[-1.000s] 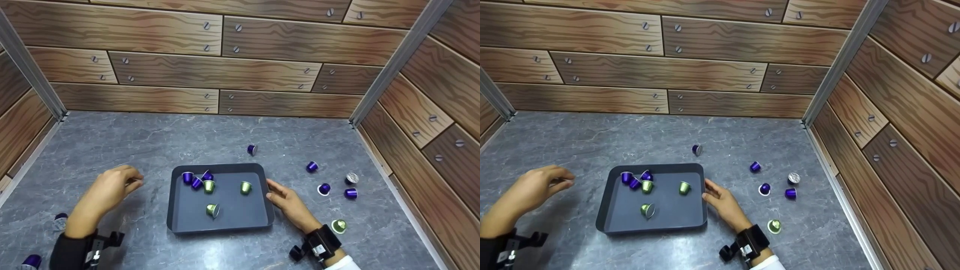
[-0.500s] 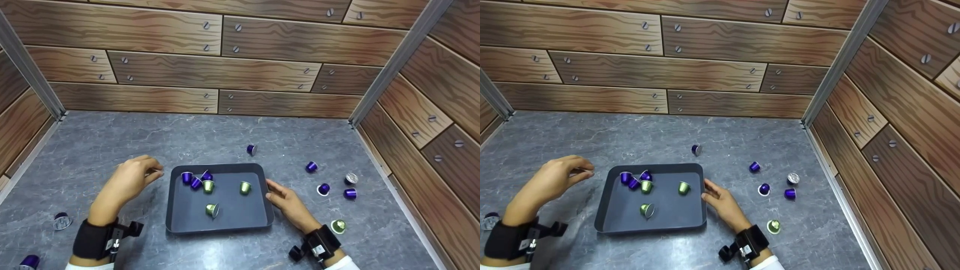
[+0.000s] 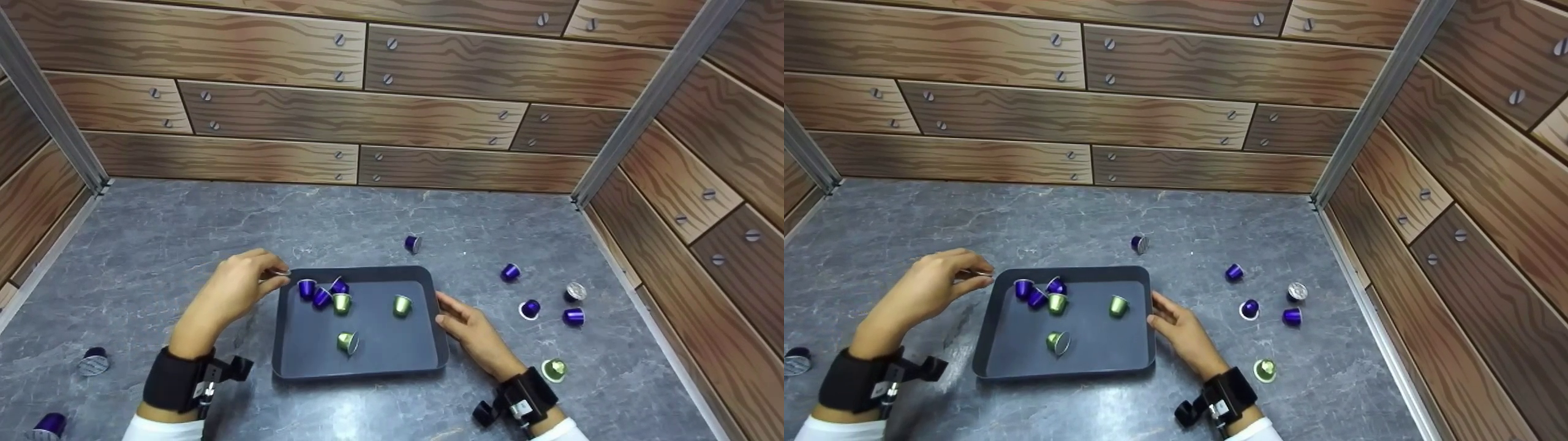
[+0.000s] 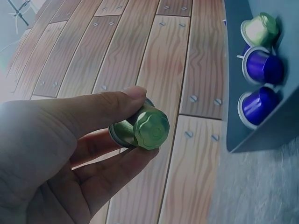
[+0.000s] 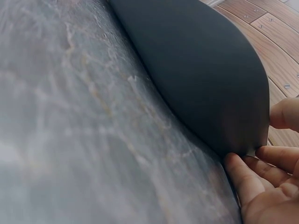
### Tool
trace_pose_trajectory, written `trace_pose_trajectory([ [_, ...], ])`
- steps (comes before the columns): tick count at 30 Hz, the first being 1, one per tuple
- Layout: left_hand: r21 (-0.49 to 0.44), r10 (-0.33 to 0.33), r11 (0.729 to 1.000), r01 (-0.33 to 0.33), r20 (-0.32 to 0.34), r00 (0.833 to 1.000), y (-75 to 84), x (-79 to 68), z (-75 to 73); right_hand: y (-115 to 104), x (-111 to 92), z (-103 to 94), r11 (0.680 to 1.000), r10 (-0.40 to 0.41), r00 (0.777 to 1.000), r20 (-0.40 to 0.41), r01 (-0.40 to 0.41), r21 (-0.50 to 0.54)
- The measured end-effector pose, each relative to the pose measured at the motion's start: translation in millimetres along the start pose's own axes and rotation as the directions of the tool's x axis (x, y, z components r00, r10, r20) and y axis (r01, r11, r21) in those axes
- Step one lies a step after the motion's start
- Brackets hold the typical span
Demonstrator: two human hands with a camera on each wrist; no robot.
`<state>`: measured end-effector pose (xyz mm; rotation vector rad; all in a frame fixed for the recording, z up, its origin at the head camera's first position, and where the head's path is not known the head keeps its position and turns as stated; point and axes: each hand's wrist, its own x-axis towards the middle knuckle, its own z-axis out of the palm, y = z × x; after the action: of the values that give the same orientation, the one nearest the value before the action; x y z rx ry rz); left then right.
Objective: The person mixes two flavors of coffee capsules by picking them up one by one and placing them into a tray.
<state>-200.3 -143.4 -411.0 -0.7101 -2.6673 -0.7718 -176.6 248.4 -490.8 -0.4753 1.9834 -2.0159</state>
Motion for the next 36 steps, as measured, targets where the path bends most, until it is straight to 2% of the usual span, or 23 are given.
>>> trace_pose_trajectory([
  [6,-0.014,-0.004,1.000,0.005,0.024,1.000,5.8,8.0,9.8,4.5,1.5,-2.1,1.000,0.002,1.000,-0.013,-0.002,0.010],
  [18,-0.009,0.040,0.999,-0.039,0.061,0.997,12.6,22.3,23.7,0.7,0.0,-0.4,1.000,-0.009,1.000,0.006,0.009,0.017],
  [29,-0.007,0.047,0.999,-0.047,0.165,0.985,20.5,30.8,38.7,0.6,-1.0,0.6,1.000,0.002,1.000,-0.007,-0.002,0.013],
  [36,-0.001,0.088,0.996,-0.090,0.202,0.975,25.2,30.7,47.5,1.3,-0.1,0.1,1.000,0.004,1.000,-0.016,-0.005,-0.008],
])
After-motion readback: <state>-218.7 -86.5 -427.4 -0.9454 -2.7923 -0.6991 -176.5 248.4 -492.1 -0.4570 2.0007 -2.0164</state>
